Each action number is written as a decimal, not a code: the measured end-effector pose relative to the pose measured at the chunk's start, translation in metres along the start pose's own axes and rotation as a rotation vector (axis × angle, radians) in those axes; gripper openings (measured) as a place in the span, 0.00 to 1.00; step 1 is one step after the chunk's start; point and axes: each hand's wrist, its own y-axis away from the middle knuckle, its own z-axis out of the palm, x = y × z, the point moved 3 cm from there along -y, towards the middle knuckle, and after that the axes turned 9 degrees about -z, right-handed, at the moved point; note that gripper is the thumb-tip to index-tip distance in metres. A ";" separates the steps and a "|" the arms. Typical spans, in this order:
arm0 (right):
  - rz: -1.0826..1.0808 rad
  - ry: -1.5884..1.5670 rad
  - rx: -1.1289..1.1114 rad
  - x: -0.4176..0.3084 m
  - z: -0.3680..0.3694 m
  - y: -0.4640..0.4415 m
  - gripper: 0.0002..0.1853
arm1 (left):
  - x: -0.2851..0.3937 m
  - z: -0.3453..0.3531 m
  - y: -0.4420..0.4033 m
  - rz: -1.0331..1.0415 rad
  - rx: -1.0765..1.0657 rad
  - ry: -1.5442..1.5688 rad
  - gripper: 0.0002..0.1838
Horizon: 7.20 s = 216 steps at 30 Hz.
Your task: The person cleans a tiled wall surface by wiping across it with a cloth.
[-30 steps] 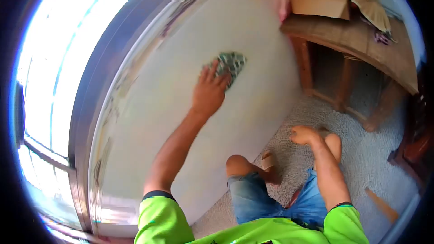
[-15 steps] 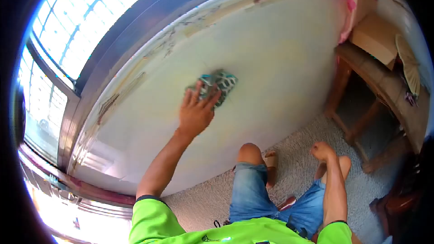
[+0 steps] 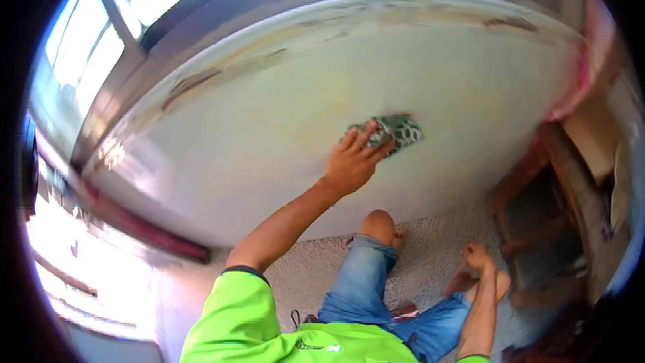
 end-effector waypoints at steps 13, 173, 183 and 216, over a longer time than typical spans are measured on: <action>0.093 -0.229 -0.094 -0.003 0.005 -0.002 0.13 | -0.302 -0.164 0.208 -1.350 0.801 -0.052 0.35; 0.040 -0.025 0.037 -0.017 -0.005 0.009 0.17 | -0.066 -0.069 0.049 -1.030 0.405 0.118 0.49; 0.093 -0.162 0.008 0.030 0.013 -0.006 0.17 | -0.039 -0.099 -0.062 -0.494 0.304 0.178 0.33; 0.017 0.048 0.043 -0.049 -0.017 0.018 0.18 | -0.107 -0.058 0.059 -0.896 0.604 -0.104 0.36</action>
